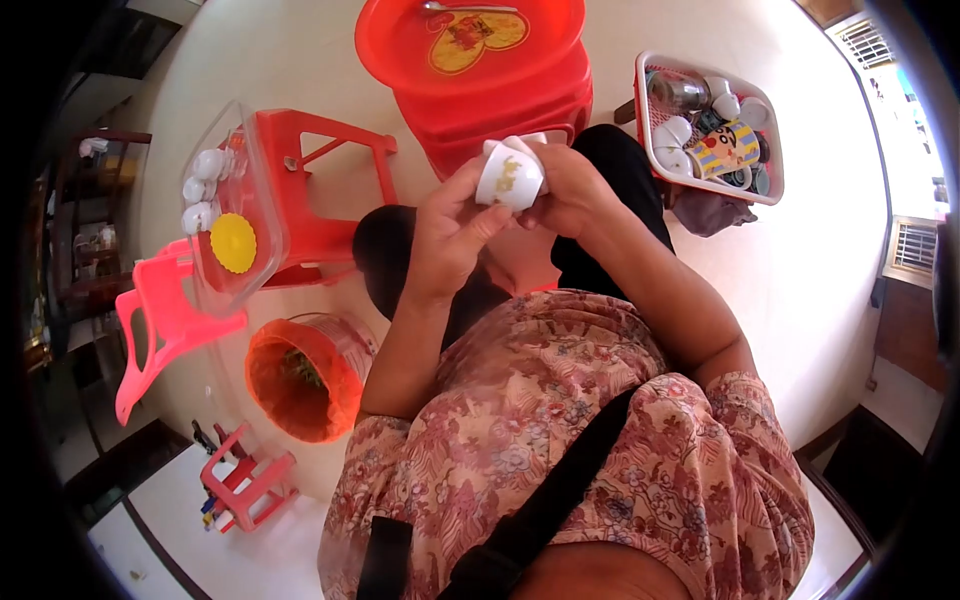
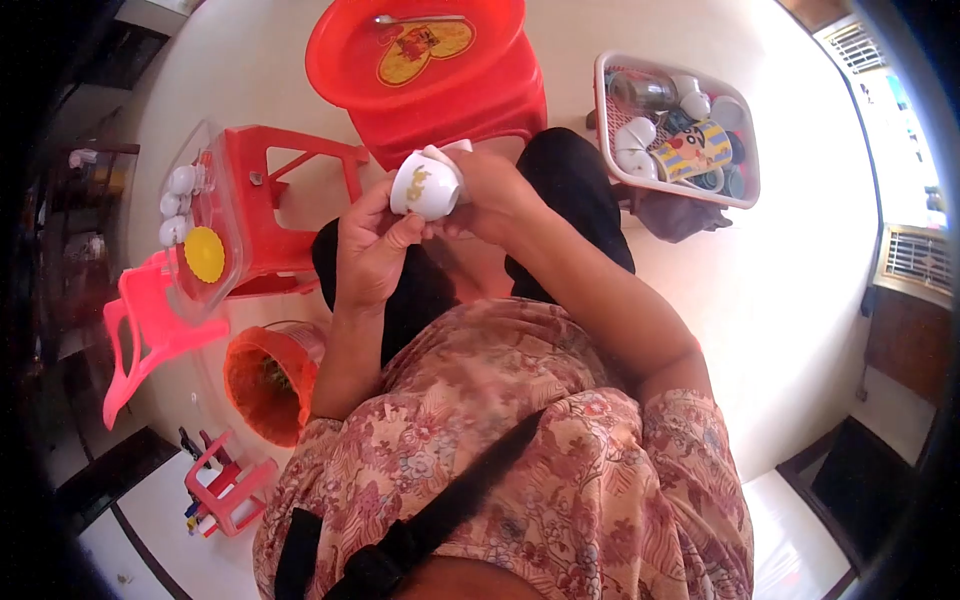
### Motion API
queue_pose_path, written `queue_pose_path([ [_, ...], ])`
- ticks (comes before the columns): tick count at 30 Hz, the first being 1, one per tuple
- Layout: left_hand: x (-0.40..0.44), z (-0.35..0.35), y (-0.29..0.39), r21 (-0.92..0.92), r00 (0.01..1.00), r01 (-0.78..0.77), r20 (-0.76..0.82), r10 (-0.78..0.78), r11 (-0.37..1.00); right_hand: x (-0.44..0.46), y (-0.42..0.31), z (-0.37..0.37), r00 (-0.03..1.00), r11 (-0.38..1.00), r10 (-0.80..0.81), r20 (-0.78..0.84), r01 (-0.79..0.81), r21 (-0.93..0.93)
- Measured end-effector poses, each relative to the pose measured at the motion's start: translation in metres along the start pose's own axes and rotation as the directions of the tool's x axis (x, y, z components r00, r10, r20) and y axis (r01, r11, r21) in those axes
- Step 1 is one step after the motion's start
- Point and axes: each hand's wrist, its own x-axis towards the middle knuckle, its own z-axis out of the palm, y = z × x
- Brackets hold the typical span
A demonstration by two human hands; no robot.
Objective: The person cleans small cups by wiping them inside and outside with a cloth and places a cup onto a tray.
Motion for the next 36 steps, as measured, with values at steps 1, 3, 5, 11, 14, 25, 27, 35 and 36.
queue_pose_path([
  [1,0.000,0.000,0.000,0.003,1.000,0.016,0.001,-0.016,1.000,0.001,-0.001,-0.004,0.988,0.998,-0.065,0.140,0.064,0.013],
  [3,0.001,-0.004,-0.003,0.074,1.000,-0.018,-0.010,0.019,0.997,-0.002,-0.003,-0.003,0.994,0.993,-0.106,-0.020,0.107,0.041],
  [5,0.002,-0.008,-0.005,0.139,0.999,-0.026,-0.044,0.033,0.990,-0.003,-0.005,-0.007,0.985,0.983,-0.170,-0.032,0.171,0.066],
  [11,0.009,-0.006,-0.009,0.183,0.988,-0.059,-0.130,0.083,0.981,-0.009,0.010,0.008,0.847,0.736,-0.523,0.094,0.505,-0.452],
  [14,0.007,-0.009,-0.013,0.259,0.987,-0.082,-0.115,0.115,0.962,-0.011,0.016,0.019,0.764,0.613,-0.642,0.060,0.559,-0.558],
  [25,0.000,0.002,-0.030,0.550,0.942,-0.213,-0.104,0.319,0.807,0.006,0.004,0.011,0.950,0.946,-0.302,-0.085,0.286,-0.155],
  [27,0.000,0.003,-0.026,0.518,0.945,-0.136,-0.189,0.268,0.845,0.008,0.009,0.011,0.913,0.890,-0.407,0.000,0.396,-0.227],
  [35,0.001,-0.005,-0.025,0.369,0.962,-0.108,-0.196,0.191,0.923,-0.003,0.027,0.018,0.790,0.704,-0.612,0.033,0.564,-0.431],
  [36,0.000,-0.004,-0.024,0.340,0.967,-0.067,-0.208,0.144,0.938,-0.003,0.028,0.018,0.790,0.702,-0.613,0.009,0.550,-0.452],
])
